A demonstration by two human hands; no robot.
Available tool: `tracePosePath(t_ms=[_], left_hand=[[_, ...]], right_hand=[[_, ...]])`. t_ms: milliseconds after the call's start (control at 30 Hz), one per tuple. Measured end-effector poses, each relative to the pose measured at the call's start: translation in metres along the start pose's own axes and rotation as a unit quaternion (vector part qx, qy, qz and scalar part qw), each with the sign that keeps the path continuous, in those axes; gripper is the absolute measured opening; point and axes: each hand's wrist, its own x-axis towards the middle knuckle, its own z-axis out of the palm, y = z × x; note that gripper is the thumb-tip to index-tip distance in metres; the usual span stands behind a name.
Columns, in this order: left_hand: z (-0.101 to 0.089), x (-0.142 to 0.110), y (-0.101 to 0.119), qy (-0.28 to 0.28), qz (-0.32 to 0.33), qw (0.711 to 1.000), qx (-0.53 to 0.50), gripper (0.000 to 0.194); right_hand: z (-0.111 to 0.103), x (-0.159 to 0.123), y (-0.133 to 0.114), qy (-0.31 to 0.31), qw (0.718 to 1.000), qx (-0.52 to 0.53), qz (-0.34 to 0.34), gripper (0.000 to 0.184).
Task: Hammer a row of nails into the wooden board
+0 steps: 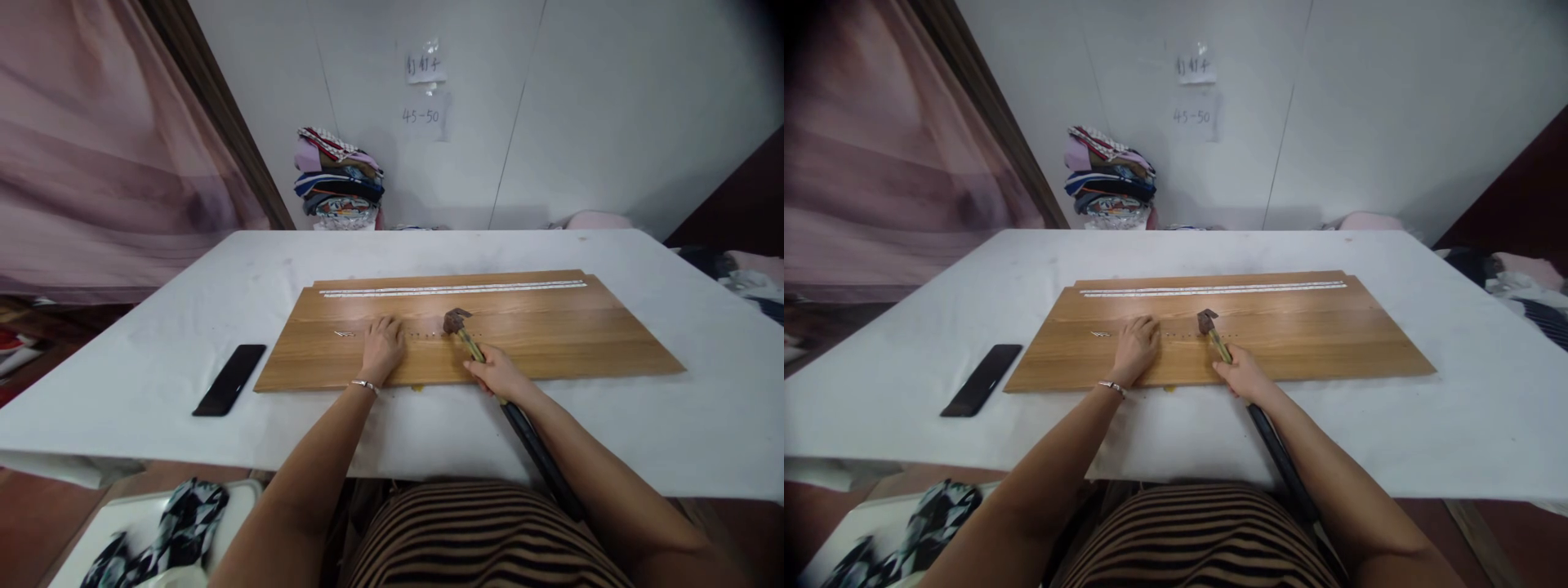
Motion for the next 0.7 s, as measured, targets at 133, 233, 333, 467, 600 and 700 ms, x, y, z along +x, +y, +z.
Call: tracePosePath(t_ms=[133, 233, 333, 467, 600, 700], left_hand=[[0.0011, 0.0004, -0.0013, -0.003, 0.000, 1.000, 0.002, 0.026], [0.0012, 0.0002, -0.0016, -0.003, 0.001, 1.000, 0.009, 0.027], [0.0002, -0.0003, -0.0010, -0.004, 0.002, 1.000, 0.013, 0.026], [-0.0013, -0.0003, 0.0004, -0.007, 0.001, 1.000, 0.012, 0.027], [-0.0011, -0.0003, 0.0005, -0.004, -0.002, 1.000, 0.010, 0.027], [0.0004, -0.0006, -0.0005, -0.003, -0.003, 1.000, 0.008, 0.027]], right_hand=[[-0.0007, 0.0001, 0.0010, 0.000, 1.000, -0.004, -0.003, 0.018], [-0.0006, 0.0006, 0.0012, -0.003, 1.000, -0.002, -0.004, 0.018], [-0.0007, 0.0011, 0.0011, 0.001, 1.000, -0.003, -0.006, 0.017], [-0.0006, 0.0009, 0.0003, 0.000, 1.000, -0.008, -0.005, 0.014], [0.0000, 0.0005, -0.0006, -0.005, 1.000, -0.009, 0.000, 0.014], [-0.0003, 0.0003, -0.0007, -0.002, 1.000, -0.009, -0.003, 0.016]])
